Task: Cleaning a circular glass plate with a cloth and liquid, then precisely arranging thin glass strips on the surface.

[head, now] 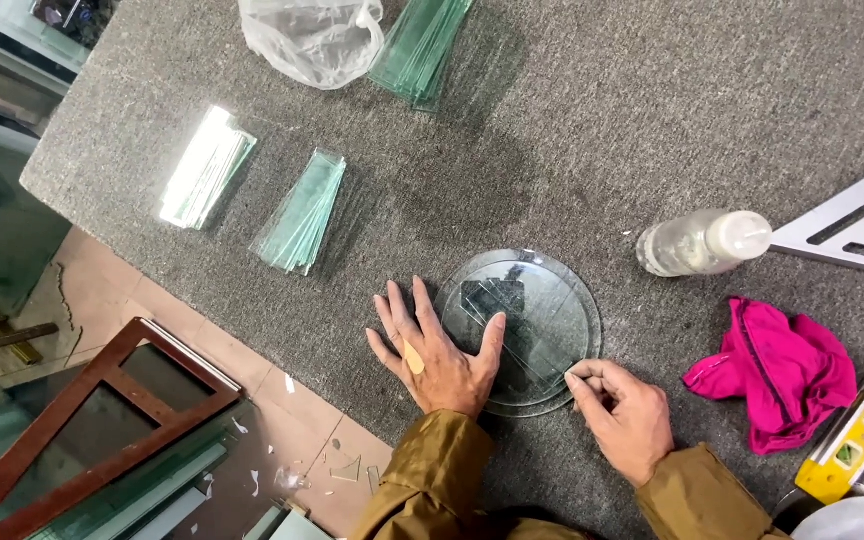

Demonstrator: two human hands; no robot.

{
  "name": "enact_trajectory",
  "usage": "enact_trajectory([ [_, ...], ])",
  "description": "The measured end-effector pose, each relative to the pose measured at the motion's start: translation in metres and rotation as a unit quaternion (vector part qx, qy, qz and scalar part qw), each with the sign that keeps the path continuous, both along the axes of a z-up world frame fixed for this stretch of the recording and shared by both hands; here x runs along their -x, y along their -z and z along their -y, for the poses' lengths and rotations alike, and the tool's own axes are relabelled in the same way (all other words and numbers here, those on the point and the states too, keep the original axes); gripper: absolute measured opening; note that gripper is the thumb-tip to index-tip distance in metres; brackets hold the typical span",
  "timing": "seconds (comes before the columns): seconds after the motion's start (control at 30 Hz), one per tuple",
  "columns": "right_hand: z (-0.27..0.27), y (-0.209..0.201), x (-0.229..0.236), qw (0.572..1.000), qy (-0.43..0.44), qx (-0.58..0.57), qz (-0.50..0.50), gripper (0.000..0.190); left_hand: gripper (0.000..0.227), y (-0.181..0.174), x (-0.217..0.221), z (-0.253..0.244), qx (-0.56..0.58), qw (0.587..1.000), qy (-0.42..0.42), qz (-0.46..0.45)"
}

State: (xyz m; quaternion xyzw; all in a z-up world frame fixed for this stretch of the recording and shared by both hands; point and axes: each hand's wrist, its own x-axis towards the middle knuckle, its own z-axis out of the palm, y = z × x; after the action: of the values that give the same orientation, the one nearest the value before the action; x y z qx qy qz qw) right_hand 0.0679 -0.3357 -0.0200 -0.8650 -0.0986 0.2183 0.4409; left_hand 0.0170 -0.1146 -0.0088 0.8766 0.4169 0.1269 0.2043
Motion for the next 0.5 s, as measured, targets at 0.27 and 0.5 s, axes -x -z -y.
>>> enact_trajectory([
  [0.27, 0.001, -0.005, -0.001, 0.999, -0.007, 0.052, -0.015, 0.017, 0.111, -0.004, 0.001, 0.000, 0.015, 1.000, -0.001, 0.025],
  [0.5, 0.004, 0.010, 0.005, 0.995, 0.063, 0.066, -0.035, 0.012, 0.110, -0.006, 0.001, -0.002, -0.010, 0.999, -0.004, 0.031],
])
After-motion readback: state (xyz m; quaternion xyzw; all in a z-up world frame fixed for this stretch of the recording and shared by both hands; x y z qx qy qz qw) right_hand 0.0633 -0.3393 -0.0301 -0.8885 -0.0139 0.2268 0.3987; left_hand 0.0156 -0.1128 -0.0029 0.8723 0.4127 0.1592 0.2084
